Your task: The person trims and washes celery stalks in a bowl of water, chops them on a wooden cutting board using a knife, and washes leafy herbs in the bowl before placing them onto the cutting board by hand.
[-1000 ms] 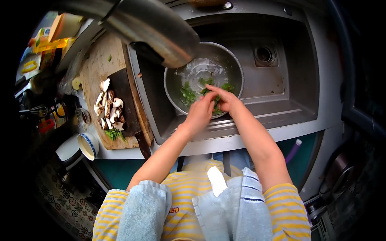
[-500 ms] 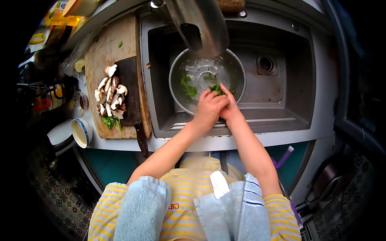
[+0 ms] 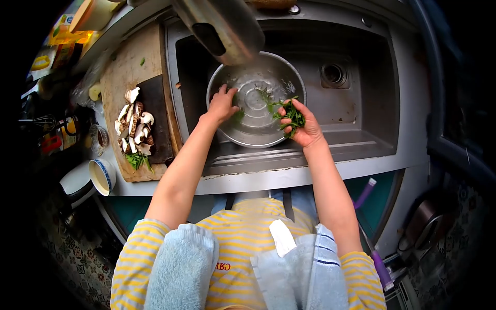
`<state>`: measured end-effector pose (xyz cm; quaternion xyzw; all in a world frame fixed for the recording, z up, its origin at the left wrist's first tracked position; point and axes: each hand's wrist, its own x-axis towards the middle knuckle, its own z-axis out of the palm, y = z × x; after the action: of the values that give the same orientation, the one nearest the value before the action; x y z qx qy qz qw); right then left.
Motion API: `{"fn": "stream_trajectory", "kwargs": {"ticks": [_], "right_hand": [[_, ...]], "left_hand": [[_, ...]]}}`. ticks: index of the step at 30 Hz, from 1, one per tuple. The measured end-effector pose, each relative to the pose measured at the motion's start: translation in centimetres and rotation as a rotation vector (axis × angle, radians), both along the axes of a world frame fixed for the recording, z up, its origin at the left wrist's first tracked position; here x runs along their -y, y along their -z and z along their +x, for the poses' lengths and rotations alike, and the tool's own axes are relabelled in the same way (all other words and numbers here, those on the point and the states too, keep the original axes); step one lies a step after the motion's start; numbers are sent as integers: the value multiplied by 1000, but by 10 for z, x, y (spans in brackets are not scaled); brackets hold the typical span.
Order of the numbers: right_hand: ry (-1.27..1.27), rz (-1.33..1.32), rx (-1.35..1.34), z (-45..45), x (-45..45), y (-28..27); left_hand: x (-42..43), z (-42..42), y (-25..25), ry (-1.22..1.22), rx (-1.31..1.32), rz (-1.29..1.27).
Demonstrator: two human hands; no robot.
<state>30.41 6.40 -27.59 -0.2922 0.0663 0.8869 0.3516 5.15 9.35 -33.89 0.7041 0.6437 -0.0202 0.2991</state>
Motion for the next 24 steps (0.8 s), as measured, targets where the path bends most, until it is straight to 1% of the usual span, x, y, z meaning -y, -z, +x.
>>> {"fn": "stream_trajectory", "kwargs": {"ticks": [2, 3, 6, 7, 9, 10, 11, 14, 17, 20, 21, 24], "right_hand": [[6, -3, 30, 4, 3, -4], [13, -7, 50, 4, 5, -6], [20, -31, 76, 7, 11, -4], [18, -39, 78, 8, 12, -3], [24, -75, 158, 3, 13, -4], [27, -93, 196, 0, 13, -4], [31, -97, 208, -2, 12, -3], [25, -126, 229, -6, 10, 5], [10, -122, 226, -7, 7, 3], [1, -135, 247, -5, 7, 9], [2, -141, 257, -4, 7, 10], [8, -159, 292, -4, 9, 11]], "left_hand": [[4, 4, 4, 105, -44, 16], [5, 6, 6, 154, -101, -25], [8, 16, 7, 198, -171, -194], [15, 15, 17, 204, -149, -122], [28, 8, 34, 223, -51, -99], [31, 7, 34, 233, -2, -87], [32, 9, 35, 264, -37, -116], [30, 11, 28, 155, 42, -161], [22, 21, 13, -133, 48, 23], [19, 22, 24, -267, 0, 147], [18, 25, 28, -350, 31, 113], [14, 46, 15, -422, 83, -124]]}}
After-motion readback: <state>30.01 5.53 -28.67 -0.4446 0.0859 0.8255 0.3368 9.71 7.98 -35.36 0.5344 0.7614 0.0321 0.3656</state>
